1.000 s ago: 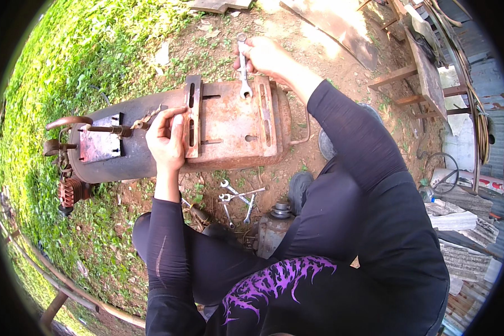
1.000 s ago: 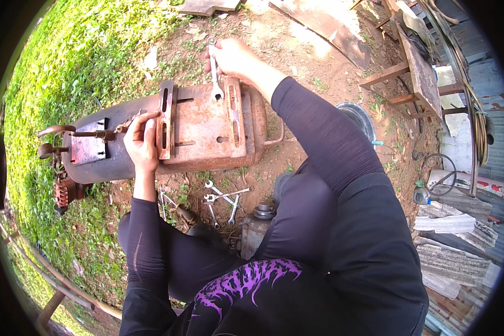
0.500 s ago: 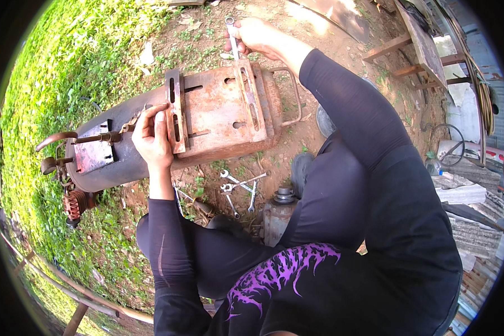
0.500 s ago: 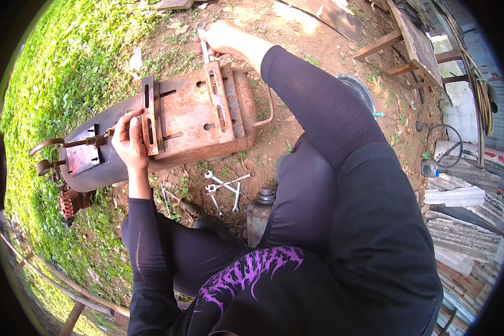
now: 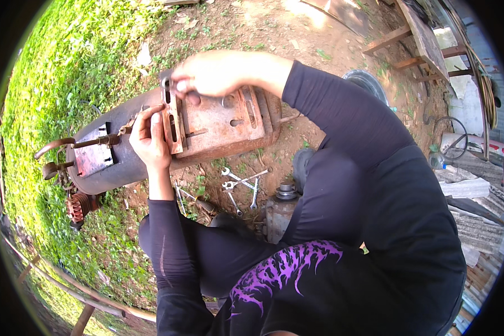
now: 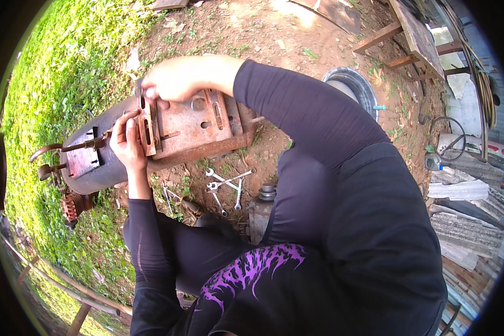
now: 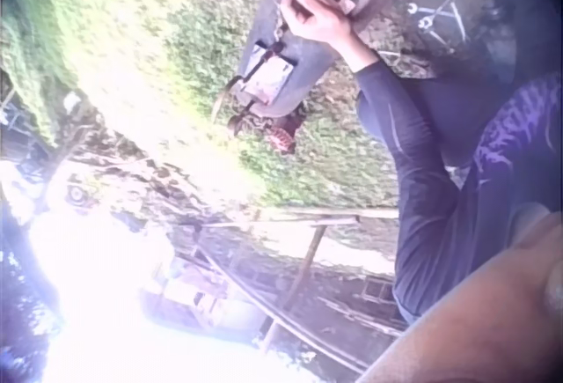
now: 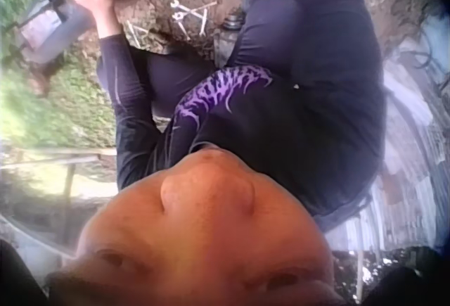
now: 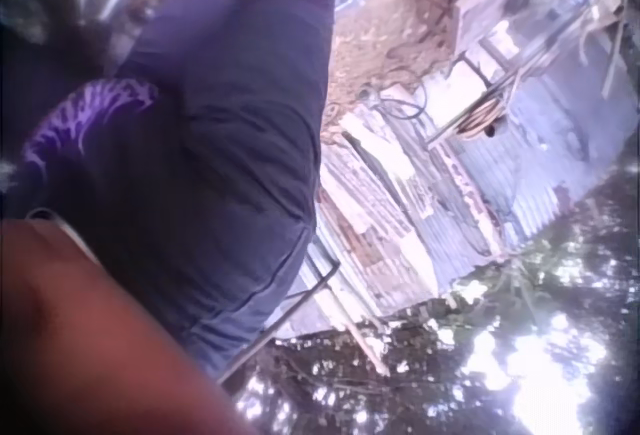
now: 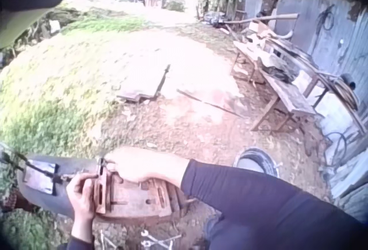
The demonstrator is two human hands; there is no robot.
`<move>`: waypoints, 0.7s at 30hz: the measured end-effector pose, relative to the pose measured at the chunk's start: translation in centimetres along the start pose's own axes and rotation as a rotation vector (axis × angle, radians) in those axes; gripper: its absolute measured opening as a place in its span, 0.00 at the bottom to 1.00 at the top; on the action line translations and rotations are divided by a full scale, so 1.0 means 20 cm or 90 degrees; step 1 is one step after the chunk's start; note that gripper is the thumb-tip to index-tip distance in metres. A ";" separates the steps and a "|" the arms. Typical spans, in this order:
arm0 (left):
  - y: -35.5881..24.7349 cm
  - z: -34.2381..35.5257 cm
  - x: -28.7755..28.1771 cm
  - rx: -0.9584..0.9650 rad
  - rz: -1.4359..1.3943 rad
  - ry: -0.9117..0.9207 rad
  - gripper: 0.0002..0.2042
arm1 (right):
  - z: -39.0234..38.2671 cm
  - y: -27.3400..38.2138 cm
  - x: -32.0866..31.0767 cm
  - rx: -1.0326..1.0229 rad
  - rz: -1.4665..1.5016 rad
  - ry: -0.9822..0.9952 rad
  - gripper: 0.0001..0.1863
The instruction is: The person uses a wrench to tighten or loosen bolts on a metal plate attached to a rusted air tank while sitting on the ground.
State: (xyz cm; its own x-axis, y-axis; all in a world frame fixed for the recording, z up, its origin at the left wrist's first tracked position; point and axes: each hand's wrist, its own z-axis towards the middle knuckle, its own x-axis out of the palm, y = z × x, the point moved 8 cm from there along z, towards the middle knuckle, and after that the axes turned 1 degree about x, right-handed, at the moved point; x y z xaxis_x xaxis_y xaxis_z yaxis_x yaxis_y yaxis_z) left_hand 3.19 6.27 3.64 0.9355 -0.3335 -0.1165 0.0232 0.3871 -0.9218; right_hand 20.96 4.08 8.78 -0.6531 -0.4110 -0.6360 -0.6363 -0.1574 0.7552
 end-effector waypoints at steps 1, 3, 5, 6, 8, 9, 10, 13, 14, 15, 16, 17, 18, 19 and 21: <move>0.02 0.00 0.00 -0.008 0.000 0.004 0.10 | -0.03 -0.04 -0.15 0.049 0.012 -0.133 0.13; 0.03 0.01 0.04 -0.017 -0.013 0.022 0.10 | -0.12 -0.26 -0.44 0.089 0.106 -0.442 0.17; 0.02 0.01 0.02 -0.014 -0.011 0.016 0.10 | -0.21 -0.47 -0.60 0.176 0.134 -0.598 0.14; 0.02 0.01 0.02 -0.013 -0.019 0.011 0.09 | -0.21 -0.59 -0.62 0.164 0.177 -0.584 0.14; 0.02 0.01 0.01 -0.011 -0.004 0.005 0.09 | -0.21 -0.69 -0.54 0.188 0.270 -0.548 0.13; 0.01 0.00 -0.01 -0.007 0.000 0.003 0.09 | -0.21 -0.67 -0.46 0.226 0.318 -0.524 0.14; 0.01 0.00 -0.01 -0.002 0.000 0.005 0.09 | -0.23 -0.68 -0.40 0.266 0.365 -0.503 0.15; 0.00 0.01 0.01 0.003 0.002 0.009 0.09 | -0.21 -0.69 -0.32 0.313 0.348 -0.404 0.16; 0.00 0.01 0.02 0.004 0.004 0.011 0.09 | -0.21 -0.70 -0.30 0.300 0.353 -0.400 0.16; 0.00 0.01 0.01 0.001 0.006 0.010 0.10 | -0.20 -0.68 -0.30 0.303 0.345 -0.388 0.16; 0.01 0.01 0.01 -0.001 0.008 0.010 0.10 | -0.20 -0.67 -0.31 0.307 0.337 -0.376 0.17; 0.02 0.00 0.01 -0.003 0.009 0.010 0.10 | -0.20 -0.65 -0.31 0.310 0.329 -0.364 0.17; 0.03 0.00 0.00 -0.009 0.003 0.007 0.10 | -0.18 -0.64 -0.31 0.282 0.336 -0.344 0.17; 0.03 0.00 0.00 -0.015 -0.004 0.005 0.10 | -0.16 -0.62 -0.31 0.254 0.343 -0.324 0.17; 0.03 0.00 0.01 -0.022 -0.012 0.000 0.10 | -0.11 -0.54 -0.32 0.189 0.283 -0.274 0.17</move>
State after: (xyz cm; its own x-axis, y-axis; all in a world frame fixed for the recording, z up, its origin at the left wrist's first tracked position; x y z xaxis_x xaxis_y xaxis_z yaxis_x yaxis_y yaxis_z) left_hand 3.33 6.54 3.07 0.9348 -0.3410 -0.0995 0.0282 0.3505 -0.9361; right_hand 32.88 6.33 5.02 -0.9441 0.0238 -0.3287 -0.3157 0.2210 0.9228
